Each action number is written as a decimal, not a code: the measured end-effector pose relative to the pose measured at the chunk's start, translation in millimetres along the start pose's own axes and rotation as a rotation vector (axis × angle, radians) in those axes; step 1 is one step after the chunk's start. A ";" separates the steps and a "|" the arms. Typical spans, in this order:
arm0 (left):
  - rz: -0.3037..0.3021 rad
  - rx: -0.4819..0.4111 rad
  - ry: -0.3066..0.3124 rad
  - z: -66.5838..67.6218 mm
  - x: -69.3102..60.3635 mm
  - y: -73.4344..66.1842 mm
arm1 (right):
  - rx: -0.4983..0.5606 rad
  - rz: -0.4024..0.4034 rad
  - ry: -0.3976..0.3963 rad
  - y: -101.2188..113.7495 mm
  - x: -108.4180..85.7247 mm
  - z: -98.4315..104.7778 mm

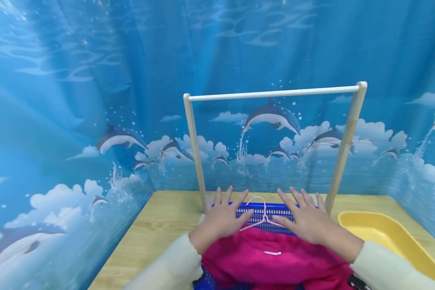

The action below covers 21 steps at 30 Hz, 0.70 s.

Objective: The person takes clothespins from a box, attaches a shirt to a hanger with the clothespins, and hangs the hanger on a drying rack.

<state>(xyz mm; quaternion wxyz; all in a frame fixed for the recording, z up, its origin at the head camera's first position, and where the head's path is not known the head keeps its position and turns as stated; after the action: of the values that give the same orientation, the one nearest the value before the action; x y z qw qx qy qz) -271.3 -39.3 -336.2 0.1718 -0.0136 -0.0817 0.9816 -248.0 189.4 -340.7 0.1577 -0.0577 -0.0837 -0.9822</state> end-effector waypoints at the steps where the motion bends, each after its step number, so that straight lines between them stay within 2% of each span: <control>1: 0.001 0.003 -0.002 0.6 -0.5 1.4 | -0.006 0.002 -0.003 -0.7 -0.3 0.7; 9: 0.011 0.018 0.032 -2.3 -10.9 17.9 | 0.001 0.014 0.018 -7.0 -10.2 0.9; 13: -0.008 0.021 0.041 -5.3 -16.5 26.3 | -0.018 0.018 0.009 -12.5 -14.3 1.3; 21: -0.020 0.011 0.088 -17.0 -28.5 45.8 | 0.000 0.062 0.049 -17.5 -21.0 -3.2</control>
<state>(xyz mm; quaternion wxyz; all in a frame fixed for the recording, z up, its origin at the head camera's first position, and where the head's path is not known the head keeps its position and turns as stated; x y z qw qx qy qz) -258.9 -88.8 -360.6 0.1850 -0.0549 -0.0691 0.9788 -234.1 211.5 -349.4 0.1902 -0.0361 -0.0781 -0.9780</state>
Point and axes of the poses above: each hand's wrist, its own x-axis towards the middle knuckle, its own z-axis out of the back of the hand, y = z × x, the point moved 2 cm from there along x, towards the middle knuckle, and after that the axes turned 5 degrees about y, right-handed, at the moved point
